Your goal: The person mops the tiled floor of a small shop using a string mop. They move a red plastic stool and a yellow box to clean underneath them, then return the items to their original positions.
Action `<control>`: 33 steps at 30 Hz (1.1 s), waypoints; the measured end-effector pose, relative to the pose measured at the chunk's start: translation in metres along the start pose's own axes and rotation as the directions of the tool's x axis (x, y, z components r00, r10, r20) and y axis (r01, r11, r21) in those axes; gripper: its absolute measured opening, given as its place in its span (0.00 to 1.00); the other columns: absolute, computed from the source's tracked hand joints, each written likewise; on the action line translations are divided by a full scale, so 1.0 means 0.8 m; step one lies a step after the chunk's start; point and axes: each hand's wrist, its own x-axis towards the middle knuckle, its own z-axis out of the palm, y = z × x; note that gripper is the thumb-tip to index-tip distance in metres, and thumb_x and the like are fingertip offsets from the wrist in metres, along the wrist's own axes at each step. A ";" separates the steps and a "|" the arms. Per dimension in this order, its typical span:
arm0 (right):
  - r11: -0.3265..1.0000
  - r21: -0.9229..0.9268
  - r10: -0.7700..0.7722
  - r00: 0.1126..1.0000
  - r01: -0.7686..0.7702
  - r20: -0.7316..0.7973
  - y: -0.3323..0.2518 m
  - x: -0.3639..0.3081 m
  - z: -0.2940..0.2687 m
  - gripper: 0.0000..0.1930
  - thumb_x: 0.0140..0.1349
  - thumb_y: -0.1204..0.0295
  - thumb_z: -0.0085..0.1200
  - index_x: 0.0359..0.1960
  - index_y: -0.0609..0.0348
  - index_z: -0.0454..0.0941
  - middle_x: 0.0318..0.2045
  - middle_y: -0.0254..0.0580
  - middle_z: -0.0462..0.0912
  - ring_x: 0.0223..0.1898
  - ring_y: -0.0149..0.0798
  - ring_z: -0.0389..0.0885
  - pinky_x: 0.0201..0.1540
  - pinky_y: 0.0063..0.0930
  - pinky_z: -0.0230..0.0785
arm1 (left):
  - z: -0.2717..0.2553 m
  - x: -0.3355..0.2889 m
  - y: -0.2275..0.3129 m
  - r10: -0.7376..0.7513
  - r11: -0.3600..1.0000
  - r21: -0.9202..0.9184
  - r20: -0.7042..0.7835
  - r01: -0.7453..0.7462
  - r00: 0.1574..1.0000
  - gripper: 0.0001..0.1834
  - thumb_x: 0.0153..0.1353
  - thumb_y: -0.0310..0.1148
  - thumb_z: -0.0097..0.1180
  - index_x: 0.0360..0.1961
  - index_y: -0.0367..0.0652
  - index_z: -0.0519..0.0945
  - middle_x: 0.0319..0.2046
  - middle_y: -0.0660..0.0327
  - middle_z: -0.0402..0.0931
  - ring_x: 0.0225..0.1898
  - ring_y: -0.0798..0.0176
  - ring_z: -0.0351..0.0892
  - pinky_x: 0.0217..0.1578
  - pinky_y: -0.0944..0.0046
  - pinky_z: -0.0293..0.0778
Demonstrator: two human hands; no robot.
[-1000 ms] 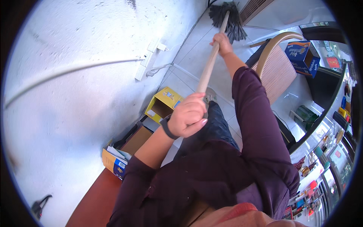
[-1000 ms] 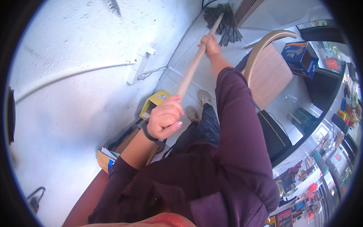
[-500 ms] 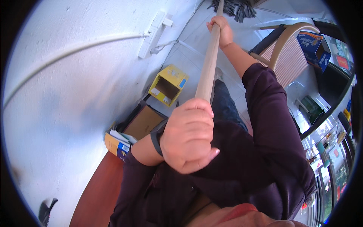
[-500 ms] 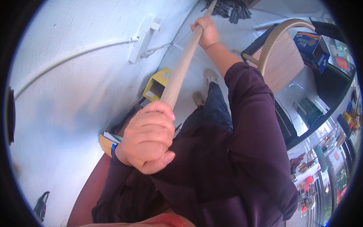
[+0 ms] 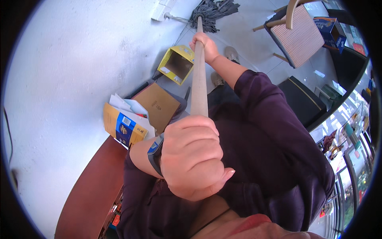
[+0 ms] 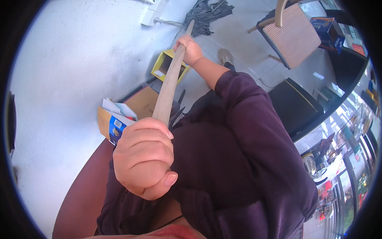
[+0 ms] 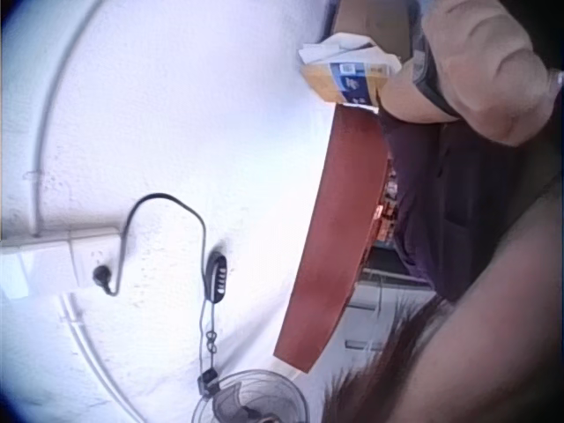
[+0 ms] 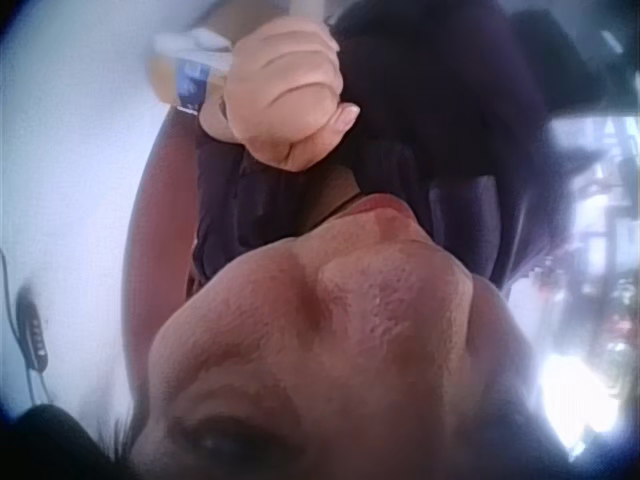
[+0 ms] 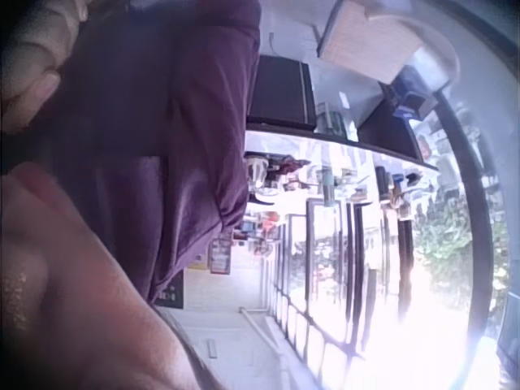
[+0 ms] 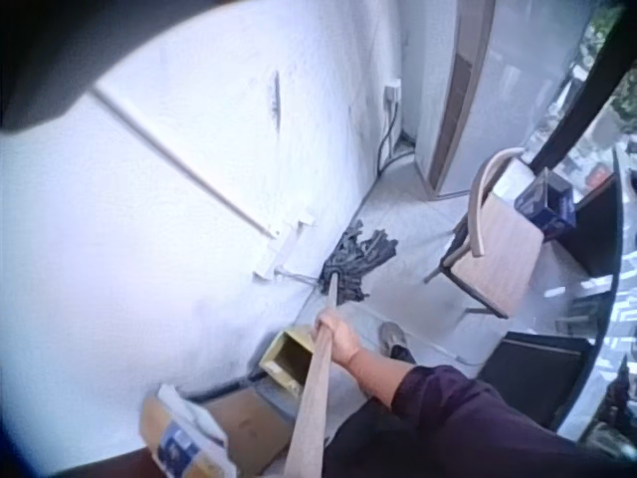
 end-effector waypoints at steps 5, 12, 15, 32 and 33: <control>0.998 -0.058 0.025 0.996 -0.020 0.087 -0.018 -0.071 0.007 0.08 0.50 0.67 0.60 0.24 0.55 0.74 0.29 0.43 0.77 0.36 0.50 0.77 0.39 0.38 0.70 | 0.008 -0.061 0.043 0.000 0.999 0.032 0.052 -0.002 0.999 0.10 0.36 0.29 0.57 0.12 0.40 0.68 0.14 0.60 0.67 0.15 0.59 0.70 0.26 0.58 0.73; 0.988 -0.118 0.123 0.958 -0.095 0.258 -0.052 -0.164 -0.016 0.08 0.48 0.65 0.58 0.26 0.54 0.76 0.32 0.45 0.79 0.39 0.50 0.77 0.40 0.40 0.70 | 0.017 -0.099 0.104 -0.069 0.992 0.104 0.011 0.067 0.998 0.19 0.63 0.38 0.47 0.14 0.45 0.65 0.15 0.63 0.70 0.16 0.63 0.72 0.26 0.58 0.72; 0.981 -0.162 0.155 0.942 -0.110 0.297 -0.062 -0.200 -0.025 0.08 0.48 0.65 0.57 0.27 0.53 0.76 0.32 0.43 0.79 0.41 0.49 0.76 0.42 0.39 0.70 | 0.020 -0.110 0.122 -0.117 0.991 0.062 0.030 0.115 0.993 0.20 0.65 0.39 0.45 0.15 0.46 0.65 0.13 0.65 0.68 0.15 0.65 0.70 0.27 0.60 0.71; 0.869 -0.425 0.395 0.871 -0.252 0.291 -0.057 -0.381 -0.148 0.09 0.53 0.61 0.52 0.30 0.48 0.80 0.36 0.42 0.81 0.45 0.48 0.77 0.44 0.44 0.71 | 0.073 -0.213 0.103 -0.057 0.863 -0.501 0.029 0.064 0.998 0.19 0.60 0.35 0.44 0.11 0.49 0.61 0.11 0.65 0.65 0.13 0.66 0.65 0.27 0.61 0.66; 0.860 -0.437 0.409 0.869 -0.264 0.279 -0.053 -0.386 -0.155 0.08 0.53 0.62 0.52 0.31 0.47 0.80 0.36 0.42 0.81 0.45 0.48 0.77 0.44 0.44 0.71 | 0.077 -0.217 0.096 -0.062 0.844 -0.533 0.016 0.061 0.998 0.19 0.60 0.35 0.44 0.11 0.49 0.61 0.11 0.65 0.65 0.13 0.66 0.65 0.28 0.60 0.66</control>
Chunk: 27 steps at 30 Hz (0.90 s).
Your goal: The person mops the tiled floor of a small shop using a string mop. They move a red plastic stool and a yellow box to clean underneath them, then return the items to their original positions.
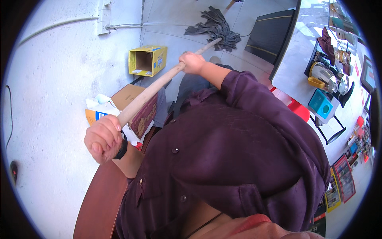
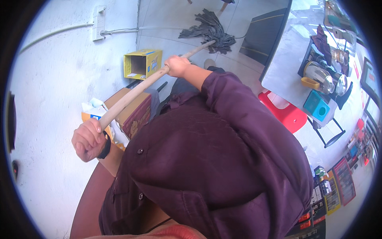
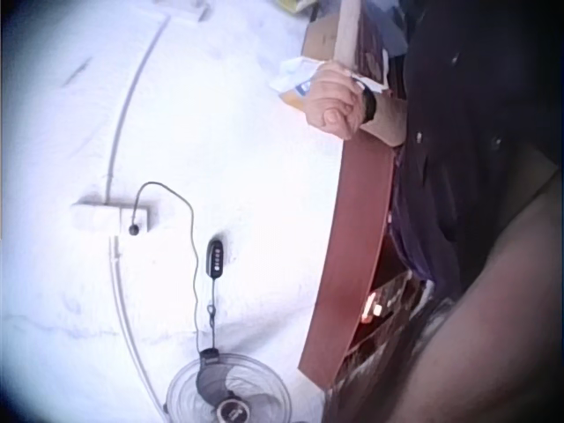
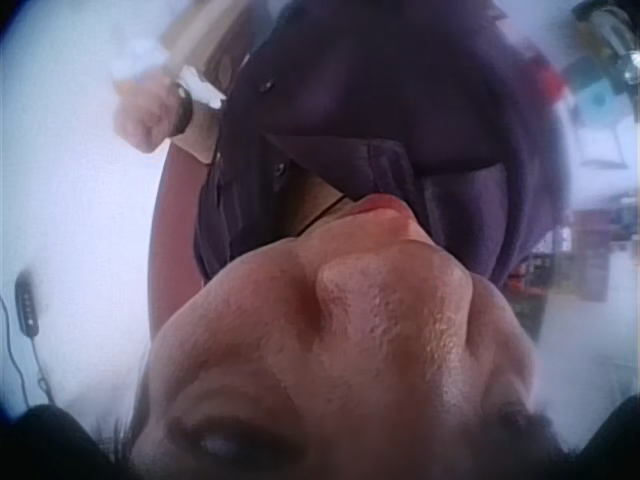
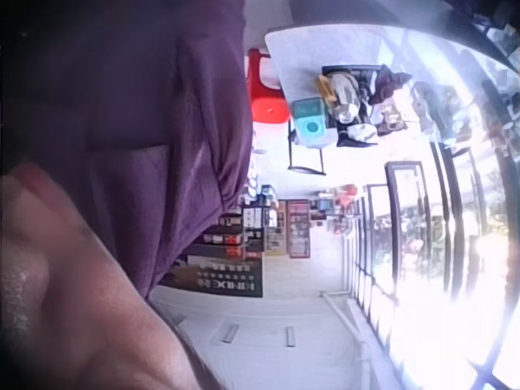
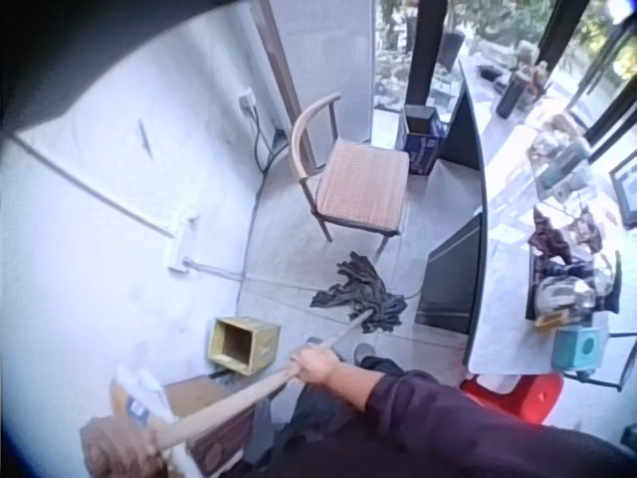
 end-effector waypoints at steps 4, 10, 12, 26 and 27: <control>0.993 -0.057 0.105 0.994 -0.104 0.009 0.019 -0.016 -0.023 0.08 0.52 0.64 0.53 0.32 0.47 0.80 0.35 0.42 0.81 0.45 0.48 0.77 0.45 0.44 0.72 | -0.002 -0.009 -0.018 -0.025 0.997 -0.071 -0.008 0.024 1.000 0.19 0.60 0.36 0.46 0.12 0.49 0.62 0.11 0.65 0.64 0.14 0.66 0.64 0.31 0.59 0.65; 0.972 -0.218 0.050 0.987 -0.083 -0.153 0.072 -0.016 -0.094 0.09 0.49 0.67 0.54 0.33 0.46 0.81 0.35 0.41 0.81 0.46 0.46 0.76 0.46 0.43 0.73 | 0.027 0.002 -0.030 -0.059 0.990 0.125 -0.029 0.062 0.998 0.16 0.57 0.33 0.47 0.13 0.44 0.67 0.13 0.61 0.67 0.22 0.60 0.71 0.44 0.49 0.68; 0.962 -0.253 0.053 0.981 -0.100 -0.187 0.110 -0.009 -0.117 0.10 0.49 0.68 0.54 0.34 0.45 0.80 0.36 0.39 0.81 0.47 0.46 0.76 0.46 0.43 0.73 | 0.047 0.020 -0.049 -0.125 0.947 0.298 0.002 0.119 0.992 0.16 0.56 0.32 0.47 0.13 0.41 0.69 0.14 0.60 0.69 0.23 0.58 0.74 0.47 0.45 0.69; 0.969 0.118 0.242 0.760 -0.215 -0.603 0.197 -0.037 -0.086 0.04 0.48 0.69 0.56 0.26 0.52 0.76 0.33 0.40 0.78 0.44 0.47 0.73 0.44 0.40 0.69 | 0.133 0.132 -0.105 -0.108 0.981 0.178 0.196 0.073 0.975 0.16 0.53 0.17 0.41 0.10 0.41 0.61 0.09 0.60 0.66 0.14 0.64 0.70 0.30 0.54 0.74; 0.964 0.152 0.265 0.766 -0.217 -0.586 0.183 -0.041 -0.078 0.04 0.48 0.69 0.55 0.25 0.53 0.76 0.33 0.40 0.78 0.44 0.48 0.73 0.44 0.41 0.69 | 0.128 0.139 -0.096 -0.132 0.983 0.152 0.198 0.103 0.971 0.16 0.53 0.17 0.40 0.10 0.41 0.61 0.09 0.60 0.65 0.14 0.64 0.69 0.30 0.55 0.73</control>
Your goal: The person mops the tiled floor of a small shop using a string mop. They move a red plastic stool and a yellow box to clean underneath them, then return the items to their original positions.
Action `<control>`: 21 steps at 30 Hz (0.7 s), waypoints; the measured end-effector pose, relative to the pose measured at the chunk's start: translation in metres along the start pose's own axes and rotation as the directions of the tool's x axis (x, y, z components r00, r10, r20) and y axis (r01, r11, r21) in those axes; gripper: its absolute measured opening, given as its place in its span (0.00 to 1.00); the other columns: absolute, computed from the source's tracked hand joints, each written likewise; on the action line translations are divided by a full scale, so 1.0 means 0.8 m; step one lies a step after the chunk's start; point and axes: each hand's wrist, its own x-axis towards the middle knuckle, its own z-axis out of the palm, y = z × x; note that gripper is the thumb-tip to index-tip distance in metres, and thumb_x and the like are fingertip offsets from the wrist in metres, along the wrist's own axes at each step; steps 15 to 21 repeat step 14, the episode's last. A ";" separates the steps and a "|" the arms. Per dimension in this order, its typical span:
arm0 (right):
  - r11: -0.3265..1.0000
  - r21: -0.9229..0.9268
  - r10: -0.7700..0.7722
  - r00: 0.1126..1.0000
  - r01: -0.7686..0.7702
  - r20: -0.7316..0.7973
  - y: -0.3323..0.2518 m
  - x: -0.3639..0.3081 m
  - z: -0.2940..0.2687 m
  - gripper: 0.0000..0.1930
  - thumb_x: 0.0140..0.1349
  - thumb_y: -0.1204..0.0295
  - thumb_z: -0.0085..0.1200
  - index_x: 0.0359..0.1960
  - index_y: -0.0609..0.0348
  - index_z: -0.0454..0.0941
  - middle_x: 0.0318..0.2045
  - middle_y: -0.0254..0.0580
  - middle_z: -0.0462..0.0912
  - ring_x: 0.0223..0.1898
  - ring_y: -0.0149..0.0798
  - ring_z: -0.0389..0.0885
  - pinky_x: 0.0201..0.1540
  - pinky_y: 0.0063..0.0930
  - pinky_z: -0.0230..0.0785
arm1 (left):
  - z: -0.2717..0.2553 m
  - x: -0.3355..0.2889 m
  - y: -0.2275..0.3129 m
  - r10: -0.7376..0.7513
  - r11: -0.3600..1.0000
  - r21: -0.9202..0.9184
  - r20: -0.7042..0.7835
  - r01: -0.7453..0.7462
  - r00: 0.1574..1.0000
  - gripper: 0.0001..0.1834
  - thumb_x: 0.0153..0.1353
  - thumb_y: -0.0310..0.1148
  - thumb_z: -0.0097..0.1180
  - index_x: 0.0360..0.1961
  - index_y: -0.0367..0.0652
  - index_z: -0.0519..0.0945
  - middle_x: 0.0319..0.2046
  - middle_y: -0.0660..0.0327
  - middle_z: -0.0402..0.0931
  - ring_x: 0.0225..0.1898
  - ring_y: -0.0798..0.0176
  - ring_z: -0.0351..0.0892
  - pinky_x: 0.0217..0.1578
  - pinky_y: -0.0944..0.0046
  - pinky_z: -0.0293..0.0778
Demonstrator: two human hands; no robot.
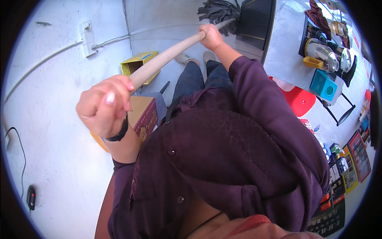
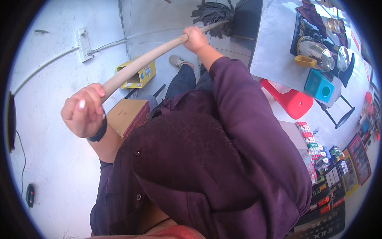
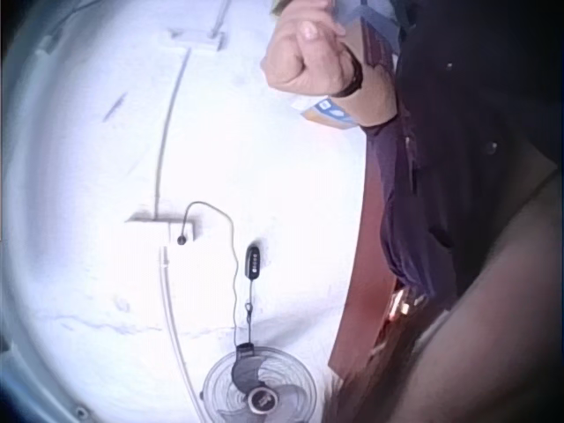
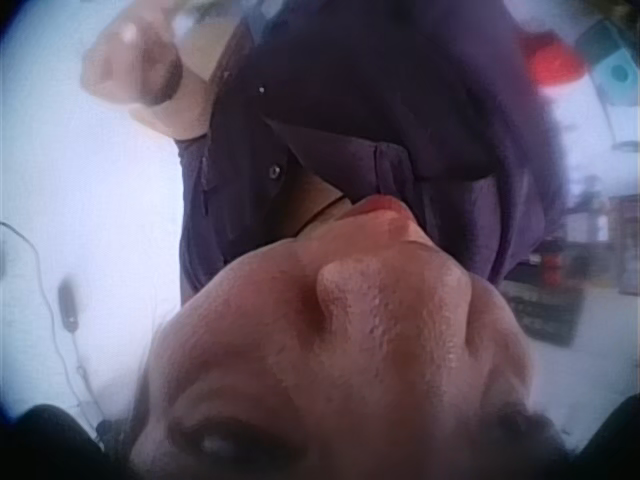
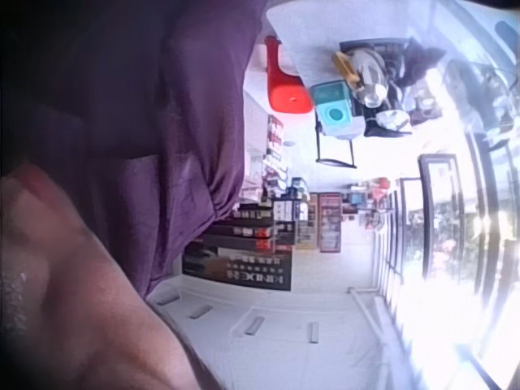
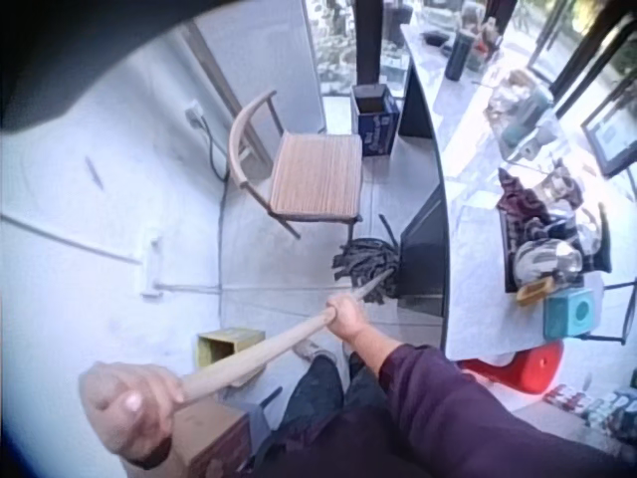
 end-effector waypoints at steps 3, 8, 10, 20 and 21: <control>0.999 0.023 0.030 1.000 -0.030 0.007 -0.022 -0.024 0.006 0.04 0.48 0.69 0.56 0.25 0.53 0.76 0.32 0.41 0.78 0.43 0.49 0.73 0.43 0.42 0.69 | -0.011 0.006 0.018 -0.040 0.999 -0.003 0.059 0.040 0.998 0.16 0.54 0.17 0.38 0.11 0.43 0.62 0.08 0.61 0.64 0.13 0.65 0.67 0.31 0.55 0.72; 0.997 0.063 0.040 0.999 -0.042 0.029 -0.038 -0.057 0.012 0.05 0.47 0.69 0.58 0.24 0.53 0.76 0.32 0.42 0.78 0.42 0.50 0.74 0.43 0.43 0.69 | -0.014 -0.012 0.040 -0.091 0.996 0.002 0.066 0.091 0.994 0.17 0.54 0.17 0.38 0.10 0.43 0.62 0.09 0.60 0.64 0.13 0.65 0.68 0.31 0.56 0.73; 0.997 0.068 0.039 0.992 -0.047 0.118 -0.043 -0.072 0.017 0.05 0.47 0.69 0.58 0.24 0.53 0.76 0.31 0.44 0.79 0.42 0.51 0.74 0.43 0.43 0.69 | -0.021 -0.018 0.043 -0.113 0.994 -0.001 0.051 0.113 0.992 0.17 0.54 0.17 0.38 0.10 0.43 0.62 0.08 0.60 0.64 0.13 0.65 0.68 0.31 0.56 0.73; 0.992 0.108 0.024 0.953 -0.059 0.302 -0.054 -0.088 0.049 0.06 0.46 0.68 0.60 0.24 0.54 0.78 0.33 0.47 0.80 0.44 0.51 0.75 0.47 0.41 0.69 | -0.051 -0.030 0.045 -0.144 0.986 -0.081 0.015 0.145 0.989 0.16 0.55 0.18 0.39 0.12 0.42 0.65 0.09 0.60 0.65 0.14 0.65 0.69 0.31 0.55 0.73; 0.992 0.108 0.024 0.953 -0.059 0.302 -0.054 -0.088 0.049 0.06 0.46 0.68 0.60 0.24 0.54 0.78 0.33 0.47 0.80 0.44 0.51 0.75 0.47 0.41 0.69 | -0.051 -0.030 0.045 -0.144 0.986 -0.081 0.015 0.145 0.989 0.16 0.55 0.18 0.39 0.12 0.42 0.65 0.09 0.60 0.65 0.14 0.65 0.69 0.31 0.55 0.73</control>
